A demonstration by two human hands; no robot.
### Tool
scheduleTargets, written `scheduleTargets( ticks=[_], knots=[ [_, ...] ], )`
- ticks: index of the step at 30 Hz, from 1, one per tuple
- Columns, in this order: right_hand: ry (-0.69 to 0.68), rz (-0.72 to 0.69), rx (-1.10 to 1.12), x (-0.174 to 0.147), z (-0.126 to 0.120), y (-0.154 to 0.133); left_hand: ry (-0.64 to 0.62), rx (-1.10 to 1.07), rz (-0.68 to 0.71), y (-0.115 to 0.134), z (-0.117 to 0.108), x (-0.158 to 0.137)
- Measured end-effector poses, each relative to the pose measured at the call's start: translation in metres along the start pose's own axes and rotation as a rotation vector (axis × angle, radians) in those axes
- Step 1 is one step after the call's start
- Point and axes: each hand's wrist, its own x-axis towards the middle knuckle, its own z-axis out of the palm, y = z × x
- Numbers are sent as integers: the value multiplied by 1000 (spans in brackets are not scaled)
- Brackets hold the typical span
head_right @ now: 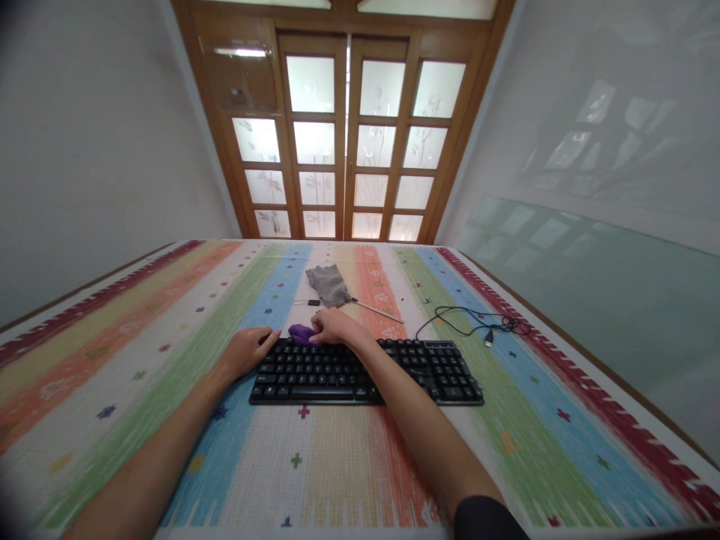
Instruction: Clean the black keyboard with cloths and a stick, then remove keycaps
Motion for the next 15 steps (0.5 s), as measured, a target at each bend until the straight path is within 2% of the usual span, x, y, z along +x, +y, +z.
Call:
scheduleTargets(
  ticks=[9, 15],
  knots=[
    [143, 55, 0, -10, 17, -3, -7, -11, -8, -1, 0, 1],
    [312, -9, 71, -22, 14, 11, -12, -17, -12, 1, -3, 1]
  ],
)
